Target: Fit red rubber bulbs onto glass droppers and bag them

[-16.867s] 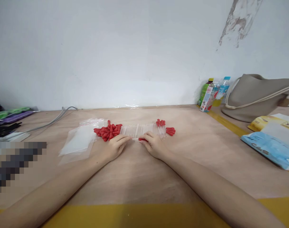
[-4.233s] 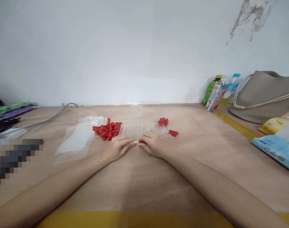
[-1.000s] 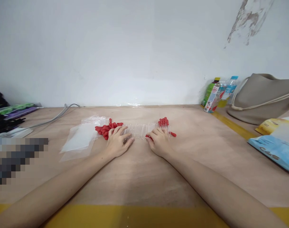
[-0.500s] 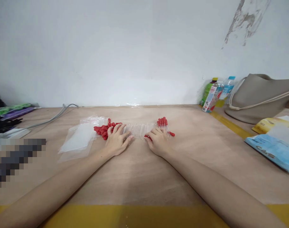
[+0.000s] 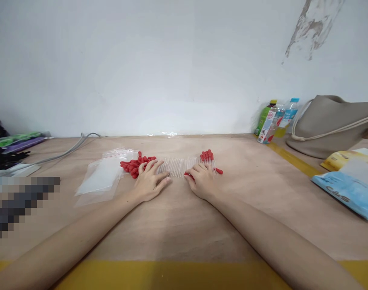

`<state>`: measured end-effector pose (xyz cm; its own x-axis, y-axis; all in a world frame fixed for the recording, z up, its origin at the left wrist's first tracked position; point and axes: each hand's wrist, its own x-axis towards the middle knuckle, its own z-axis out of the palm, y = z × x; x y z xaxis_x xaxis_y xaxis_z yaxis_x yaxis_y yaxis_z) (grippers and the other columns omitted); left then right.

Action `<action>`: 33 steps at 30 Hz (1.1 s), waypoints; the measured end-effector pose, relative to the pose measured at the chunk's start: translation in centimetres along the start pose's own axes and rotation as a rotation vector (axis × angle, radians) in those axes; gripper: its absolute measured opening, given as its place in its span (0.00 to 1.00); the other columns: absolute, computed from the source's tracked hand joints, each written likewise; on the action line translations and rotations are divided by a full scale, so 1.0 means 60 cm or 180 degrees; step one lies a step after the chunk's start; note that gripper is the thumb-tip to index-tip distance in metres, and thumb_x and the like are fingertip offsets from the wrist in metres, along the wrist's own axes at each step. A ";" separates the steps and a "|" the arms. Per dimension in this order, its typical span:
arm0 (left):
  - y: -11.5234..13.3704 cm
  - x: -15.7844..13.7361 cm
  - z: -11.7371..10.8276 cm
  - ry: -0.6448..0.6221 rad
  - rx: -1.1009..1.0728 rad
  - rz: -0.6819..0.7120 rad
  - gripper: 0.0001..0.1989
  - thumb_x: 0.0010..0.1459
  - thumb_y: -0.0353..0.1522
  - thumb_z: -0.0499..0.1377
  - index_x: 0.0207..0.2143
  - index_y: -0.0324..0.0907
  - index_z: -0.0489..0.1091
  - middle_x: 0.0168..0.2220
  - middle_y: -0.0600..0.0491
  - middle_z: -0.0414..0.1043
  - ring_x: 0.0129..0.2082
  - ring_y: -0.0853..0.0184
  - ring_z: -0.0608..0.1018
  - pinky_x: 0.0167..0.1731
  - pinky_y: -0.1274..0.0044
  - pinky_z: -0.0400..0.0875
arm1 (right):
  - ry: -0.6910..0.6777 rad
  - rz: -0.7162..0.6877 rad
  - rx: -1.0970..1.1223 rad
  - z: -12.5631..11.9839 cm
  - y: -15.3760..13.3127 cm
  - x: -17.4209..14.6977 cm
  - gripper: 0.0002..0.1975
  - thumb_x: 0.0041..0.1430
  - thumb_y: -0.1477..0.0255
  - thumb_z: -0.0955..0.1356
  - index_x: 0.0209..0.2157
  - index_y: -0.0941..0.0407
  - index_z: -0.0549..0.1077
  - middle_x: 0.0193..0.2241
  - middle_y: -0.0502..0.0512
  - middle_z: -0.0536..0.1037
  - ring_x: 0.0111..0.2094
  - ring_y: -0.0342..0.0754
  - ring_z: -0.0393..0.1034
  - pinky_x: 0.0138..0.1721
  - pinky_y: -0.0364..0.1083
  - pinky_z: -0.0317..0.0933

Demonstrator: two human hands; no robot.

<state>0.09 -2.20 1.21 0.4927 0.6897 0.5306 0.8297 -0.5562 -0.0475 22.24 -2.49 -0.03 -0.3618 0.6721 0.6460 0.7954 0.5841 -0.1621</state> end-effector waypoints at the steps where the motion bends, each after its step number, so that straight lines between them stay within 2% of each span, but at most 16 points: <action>1: 0.001 -0.004 -0.004 0.0021 -0.0043 0.0093 0.16 0.58 0.42 0.50 0.39 0.48 0.74 0.54 0.48 0.61 0.54 0.52 0.58 0.50 0.55 0.47 | -0.0002 0.0010 -0.0005 0.000 0.000 0.000 0.09 0.58 0.69 0.61 0.32 0.55 0.72 0.29 0.53 0.74 0.35 0.47 0.65 0.40 0.49 0.49; 3: 0.003 -0.013 -0.011 0.0097 -0.0180 0.0353 0.14 0.58 0.40 0.50 0.34 0.48 0.75 0.52 0.50 0.64 0.53 0.55 0.61 0.51 0.57 0.48 | -0.0008 0.0030 -0.0025 -0.001 0.002 0.000 0.08 0.58 0.70 0.62 0.32 0.55 0.72 0.29 0.53 0.74 0.35 0.47 0.65 0.40 0.48 0.49; 6: 0.010 -0.023 -0.021 0.0297 -0.0500 0.0625 0.11 0.57 0.38 0.52 0.32 0.46 0.74 0.43 0.51 0.70 0.46 0.61 0.67 0.48 0.65 0.56 | -0.0008 0.0053 -0.0042 -0.003 0.003 -0.001 0.08 0.57 0.70 0.62 0.32 0.55 0.72 0.29 0.53 0.74 0.35 0.47 0.65 0.40 0.48 0.50; 9: 0.022 -0.026 -0.026 0.0393 -0.0527 0.0134 0.11 0.53 0.40 0.55 0.31 0.41 0.70 0.34 0.49 0.69 0.36 0.63 0.68 0.38 0.70 0.63 | -0.0011 0.0056 -0.0027 -0.003 0.004 -0.001 0.08 0.57 0.70 0.62 0.32 0.55 0.72 0.29 0.53 0.74 0.35 0.47 0.65 0.40 0.48 0.50; 11: 0.028 -0.024 -0.026 0.0272 -0.0298 -0.0319 0.13 0.52 0.41 0.55 0.30 0.40 0.68 0.31 0.49 0.67 0.33 0.62 0.67 0.35 0.70 0.63 | -0.0002 0.0033 -0.0010 -0.002 0.004 -0.002 0.08 0.57 0.70 0.62 0.32 0.55 0.72 0.29 0.53 0.74 0.35 0.47 0.64 0.40 0.48 0.50; 13: 0.033 -0.020 -0.023 0.0067 -0.0070 -0.0589 0.14 0.51 0.42 0.56 0.30 0.39 0.67 0.30 0.49 0.65 0.34 0.61 0.67 0.35 0.70 0.62 | 0.0031 0.0005 0.0008 -0.001 0.004 -0.002 0.07 0.57 0.70 0.63 0.32 0.55 0.72 0.29 0.53 0.74 0.35 0.47 0.64 0.40 0.48 0.50; 22: 0.040 -0.010 -0.041 -0.0886 0.0011 -0.0778 0.12 0.56 0.35 0.52 0.25 0.38 0.68 0.29 0.46 0.66 0.34 0.59 0.68 0.35 0.69 0.62 | 0.0113 0.0037 0.0197 -0.001 0.001 -0.001 0.05 0.56 0.73 0.63 0.31 0.55 0.70 0.30 0.53 0.73 0.34 0.47 0.64 0.39 0.48 0.52; 26: 0.037 -0.010 -0.035 -0.0568 -0.0317 -0.0529 0.09 0.59 0.31 0.49 0.29 0.37 0.64 0.31 0.47 0.66 0.34 0.61 0.68 0.33 0.71 0.63 | 0.0061 -0.0021 0.0320 -0.002 0.000 0.000 0.05 0.57 0.73 0.62 0.32 0.55 0.70 0.31 0.53 0.73 0.35 0.48 0.65 0.40 0.49 0.53; 30: 0.025 -0.005 -0.004 -0.0306 -0.0909 -0.0261 0.06 0.60 0.30 0.48 0.33 0.38 0.62 0.31 0.50 0.67 0.31 0.65 0.70 0.30 0.75 0.65 | -0.0003 -0.0249 0.0648 0.003 0.004 0.000 0.06 0.58 0.73 0.61 0.35 0.55 0.69 0.32 0.54 0.73 0.35 0.47 0.65 0.39 0.49 0.57; 33: 0.015 0.000 0.015 -0.0150 -0.1092 -0.0011 0.07 0.61 0.31 0.48 0.36 0.40 0.64 0.33 0.51 0.69 0.33 0.66 0.72 0.33 0.75 0.67 | 0.0012 -0.0420 0.0867 0.009 0.006 0.000 0.08 0.58 0.73 0.61 0.38 0.56 0.69 0.32 0.56 0.72 0.34 0.47 0.65 0.37 0.48 0.59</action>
<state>1.05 -2.29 0.40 0.5083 0.7081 0.4901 0.6987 -0.6718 0.2459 22.29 -2.06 -0.48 -0.4511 0.5809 0.6776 0.5818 0.7671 -0.2703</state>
